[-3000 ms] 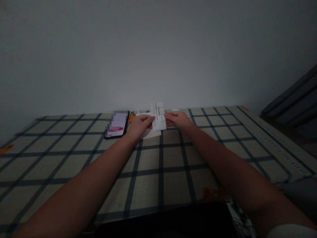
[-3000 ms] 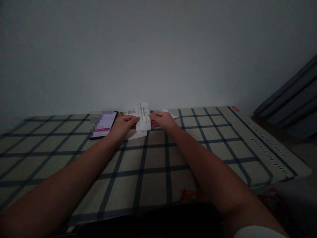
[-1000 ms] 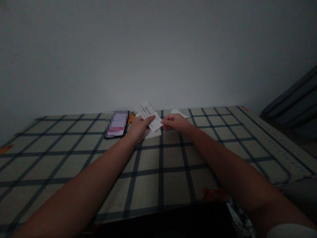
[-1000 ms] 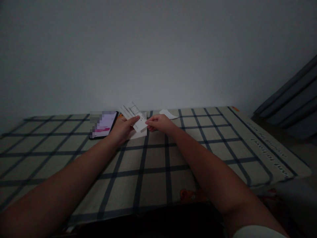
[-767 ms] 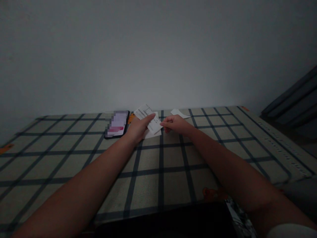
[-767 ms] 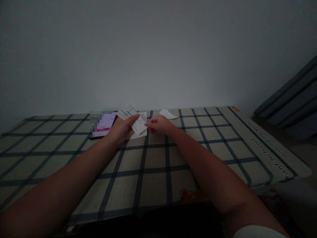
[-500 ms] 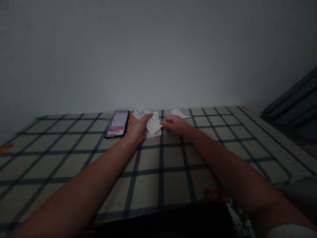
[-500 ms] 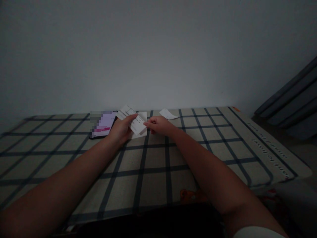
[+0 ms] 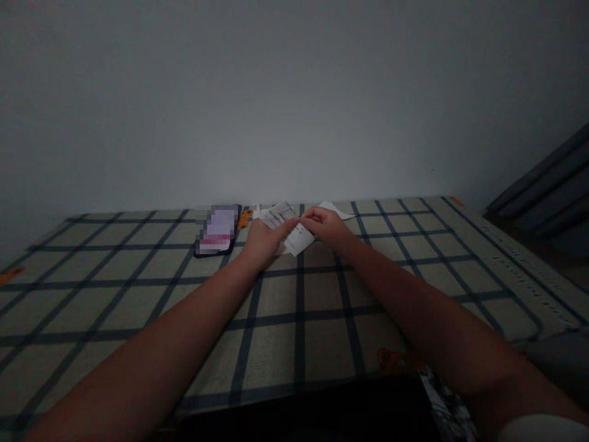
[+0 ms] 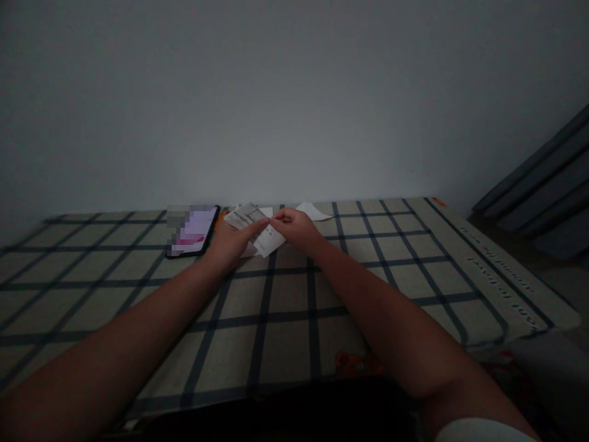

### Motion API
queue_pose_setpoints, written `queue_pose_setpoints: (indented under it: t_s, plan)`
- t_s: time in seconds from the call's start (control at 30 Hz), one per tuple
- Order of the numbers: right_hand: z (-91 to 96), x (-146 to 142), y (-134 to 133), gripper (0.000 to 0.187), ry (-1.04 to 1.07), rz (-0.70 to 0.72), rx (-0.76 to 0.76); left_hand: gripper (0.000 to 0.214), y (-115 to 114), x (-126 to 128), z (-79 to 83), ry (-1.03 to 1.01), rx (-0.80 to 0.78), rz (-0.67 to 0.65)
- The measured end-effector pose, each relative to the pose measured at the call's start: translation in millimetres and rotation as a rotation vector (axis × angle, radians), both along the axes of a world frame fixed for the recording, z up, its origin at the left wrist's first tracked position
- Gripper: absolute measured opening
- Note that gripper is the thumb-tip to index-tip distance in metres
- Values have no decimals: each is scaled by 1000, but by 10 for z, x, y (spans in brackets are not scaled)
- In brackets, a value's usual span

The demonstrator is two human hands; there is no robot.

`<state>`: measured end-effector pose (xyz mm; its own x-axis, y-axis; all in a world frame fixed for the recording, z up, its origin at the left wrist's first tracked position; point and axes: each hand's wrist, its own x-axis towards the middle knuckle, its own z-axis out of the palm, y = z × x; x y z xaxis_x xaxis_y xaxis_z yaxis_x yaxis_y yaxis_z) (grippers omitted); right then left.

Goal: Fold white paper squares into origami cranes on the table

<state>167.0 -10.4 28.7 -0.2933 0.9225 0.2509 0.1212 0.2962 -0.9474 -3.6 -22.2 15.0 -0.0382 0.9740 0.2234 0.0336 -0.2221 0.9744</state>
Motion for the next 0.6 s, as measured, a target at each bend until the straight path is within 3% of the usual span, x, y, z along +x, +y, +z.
queue_pose_setpoints:
  t_s: [0.2, 0.6]
  plan:
    - [-25, -23, -3, 21, 15, -37, -16, 36, -37, 15, 11, 61, 85, 119]
    - [-23, 27, 41, 9, -49, -32, -90, 33, 36, 55, 42, -349, 120, 187]
